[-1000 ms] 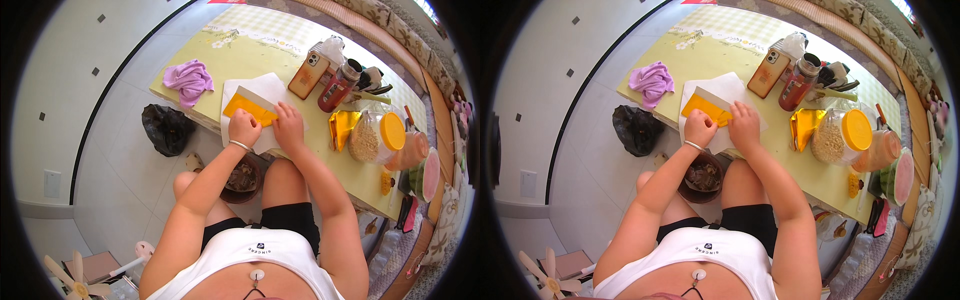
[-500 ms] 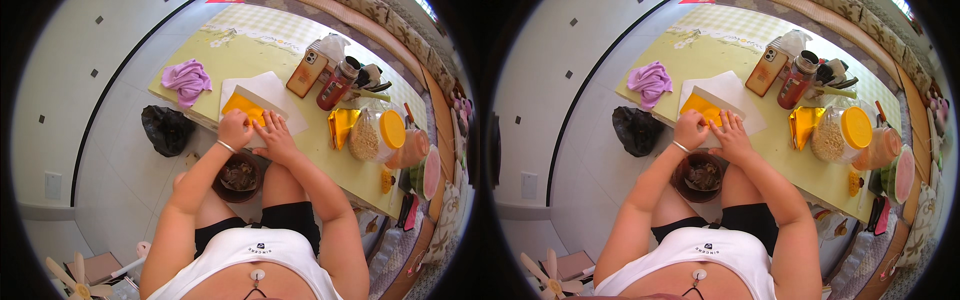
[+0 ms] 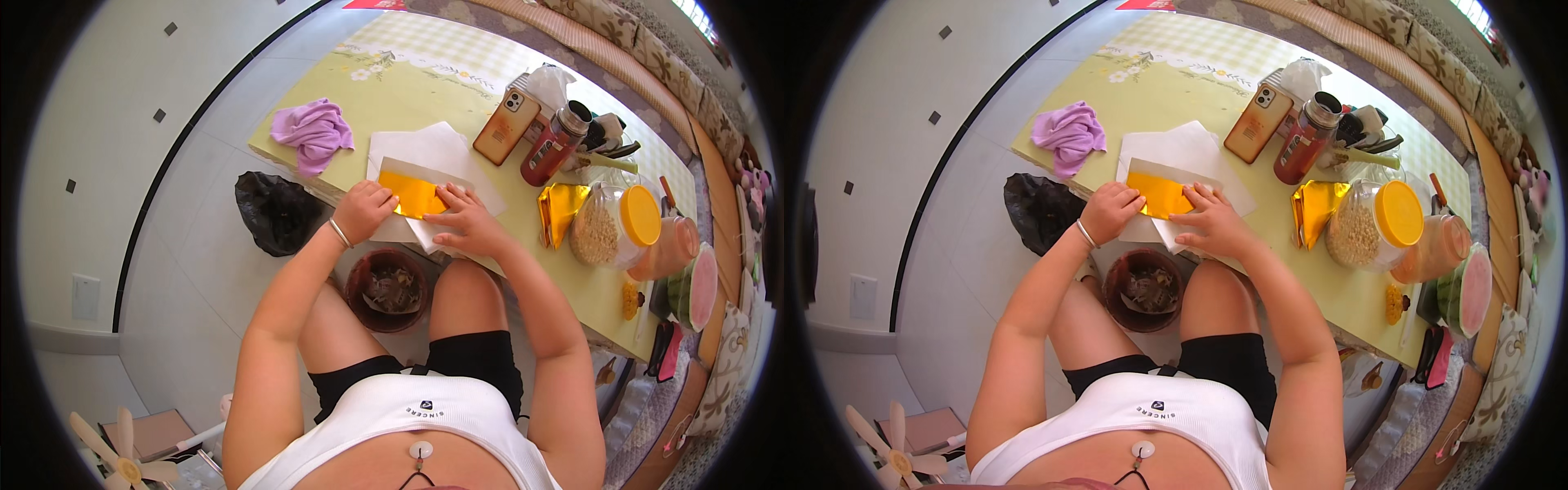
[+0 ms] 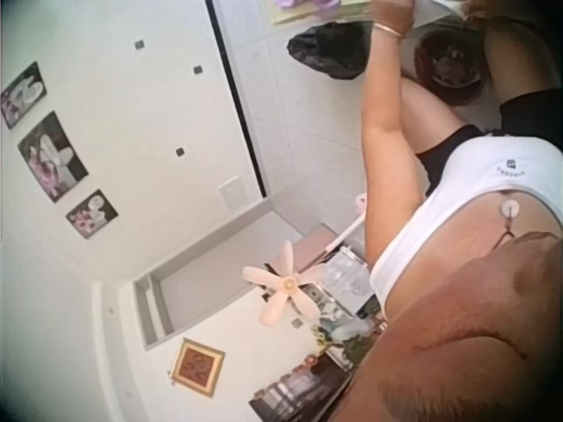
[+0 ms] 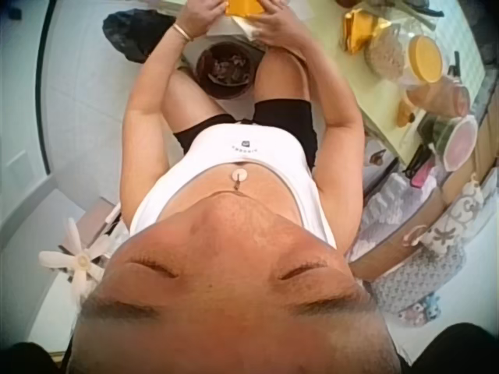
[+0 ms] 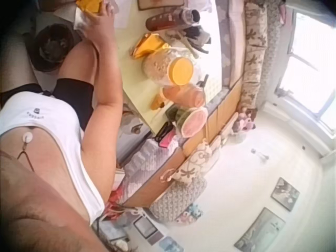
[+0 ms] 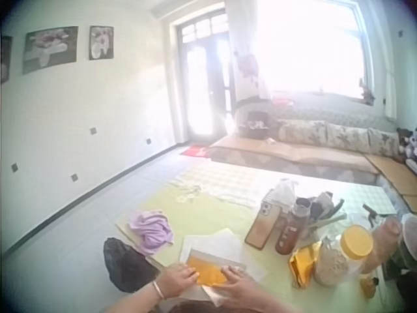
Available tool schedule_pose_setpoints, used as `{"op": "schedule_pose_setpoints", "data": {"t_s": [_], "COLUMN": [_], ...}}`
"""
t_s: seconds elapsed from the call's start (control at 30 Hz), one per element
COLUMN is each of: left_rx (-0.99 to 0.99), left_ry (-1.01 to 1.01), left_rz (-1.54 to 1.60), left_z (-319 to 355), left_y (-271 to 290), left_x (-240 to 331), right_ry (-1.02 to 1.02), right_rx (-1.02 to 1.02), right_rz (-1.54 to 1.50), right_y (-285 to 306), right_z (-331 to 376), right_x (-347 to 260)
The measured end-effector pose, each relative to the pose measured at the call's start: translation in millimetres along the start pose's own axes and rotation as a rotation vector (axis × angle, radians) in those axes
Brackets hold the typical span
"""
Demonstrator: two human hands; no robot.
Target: The person sits on the floor and folds a stack of white paper sheets using a gold-colored sheet as a guide. They repeatedly fold the white paper over the gold sheet, align the edges, and smooth the creases by hand.
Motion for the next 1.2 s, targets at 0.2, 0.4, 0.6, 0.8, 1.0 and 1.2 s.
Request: {"op": "schedule_pose_setpoints", "data": {"t_s": [0.2,0.4,0.6,0.8,1.0,1.2], "left_rx": [0.085,0.167,0.179,0.238,0.19,0.186], "left_ry": [0.152,0.479,0.749,0.771,0.772,0.772], "left_rz": [0.139,0.375,0.321,0.376,0.267,0.214], "left_z": [-4.1,0.8,32.7,42.8,31.8,28.2], "left_y": [2.6,-3.0,-12.4,-24.9,-16.8,-17.4], "left_x": [25.2,7.3,-31.9,-48.5,-36.9,-35.2], "right_ry": [0.063,-0.007,-0.156,-0.231,-0.226,-0.197], "right_rx": [0.224,0.398,0.577,0.598,0.6,0.623], "right_rz": [0.076,-0.009,-0.01,0.056,0.108,0.183], "right_y": [27.8,9.9,1.1,-2.8,-3.8,-6.0], "right_z": [-11.5,-16.3,-15.5,-16.5,-17.4,-18.5], "right_x": [-6.6,-29.5,-20.9,-15.8,-18.1,-20.3]}}
Point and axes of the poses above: each hand's wrist, its own z-axis away from the middle knuckle, its own y-axis out of the back of the hand, x = y × z, the point moved 9 cm from there along -z, towards the middle knuckle, and after that the axes turned 1 degree about -z, right-handed, at the moved point
